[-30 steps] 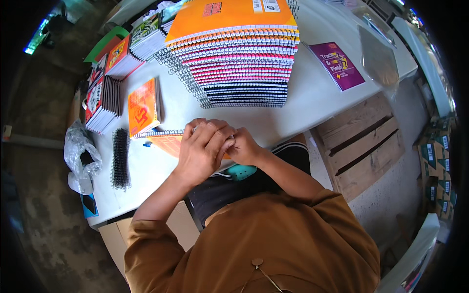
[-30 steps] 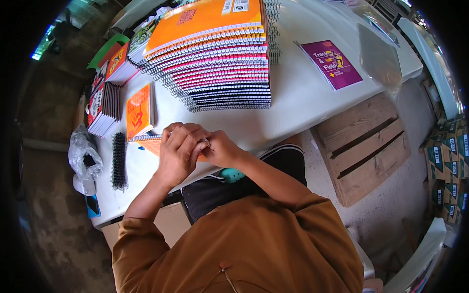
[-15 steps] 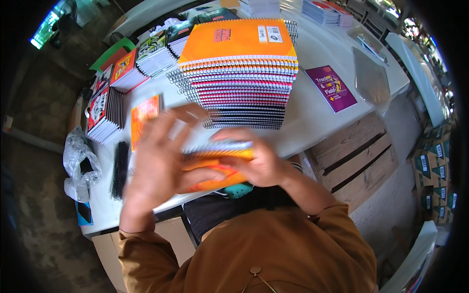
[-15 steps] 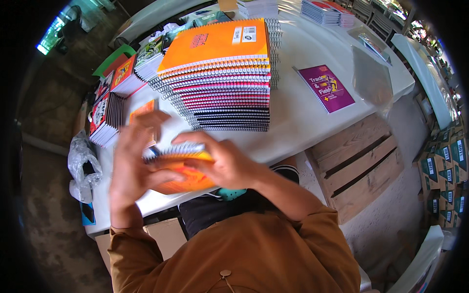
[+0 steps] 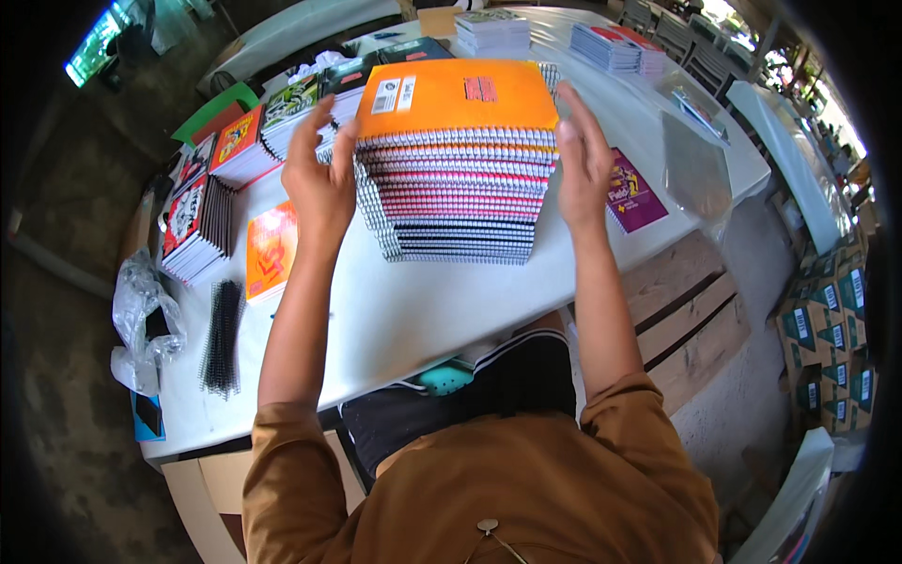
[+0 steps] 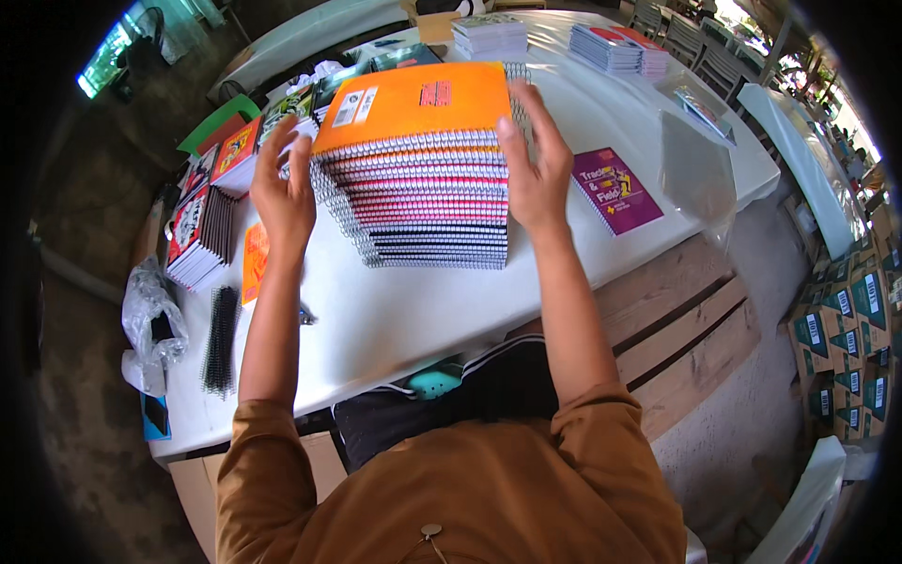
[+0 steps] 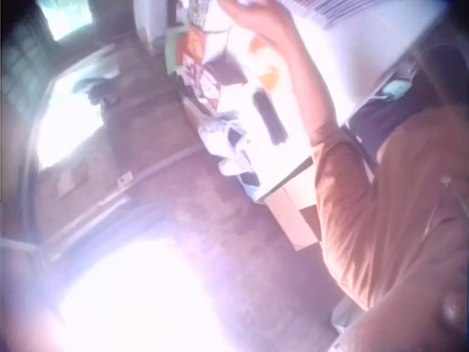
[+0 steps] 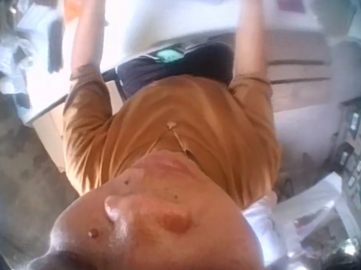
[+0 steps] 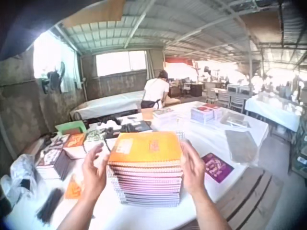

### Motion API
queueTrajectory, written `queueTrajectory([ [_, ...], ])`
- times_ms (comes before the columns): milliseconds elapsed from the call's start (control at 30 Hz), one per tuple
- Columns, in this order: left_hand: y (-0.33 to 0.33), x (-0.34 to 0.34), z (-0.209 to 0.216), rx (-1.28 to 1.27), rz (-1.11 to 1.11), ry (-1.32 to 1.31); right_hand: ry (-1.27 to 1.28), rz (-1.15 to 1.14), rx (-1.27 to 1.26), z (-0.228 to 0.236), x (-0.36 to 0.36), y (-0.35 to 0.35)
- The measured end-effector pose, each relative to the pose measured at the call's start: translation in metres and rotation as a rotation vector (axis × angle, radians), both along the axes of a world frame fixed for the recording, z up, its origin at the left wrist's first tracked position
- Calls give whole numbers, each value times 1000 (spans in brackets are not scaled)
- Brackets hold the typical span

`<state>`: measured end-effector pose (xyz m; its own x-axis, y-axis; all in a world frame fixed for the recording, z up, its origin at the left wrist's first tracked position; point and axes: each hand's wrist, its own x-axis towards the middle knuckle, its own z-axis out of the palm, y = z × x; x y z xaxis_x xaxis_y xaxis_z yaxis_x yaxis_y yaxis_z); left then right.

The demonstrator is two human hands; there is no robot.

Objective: The person threads a plastic spiral through the punched holes of several notebooks one at a time and stacks the finished notebooks on a table.

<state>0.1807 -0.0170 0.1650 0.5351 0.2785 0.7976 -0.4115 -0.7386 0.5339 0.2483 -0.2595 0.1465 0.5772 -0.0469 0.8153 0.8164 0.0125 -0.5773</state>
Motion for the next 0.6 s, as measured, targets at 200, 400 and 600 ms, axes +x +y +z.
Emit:
queueTrajectory([
  [200,-12,30,-14,-490,176,-129,104,-265,-21,-6,-9,34],
  [400,-2,30,-26,-545,-102,-172,-11,-336,-26,-12,-8,32],
  [600,158,-47,-78,309,230,683,-96,-270,37,-52,-38,-21],
])
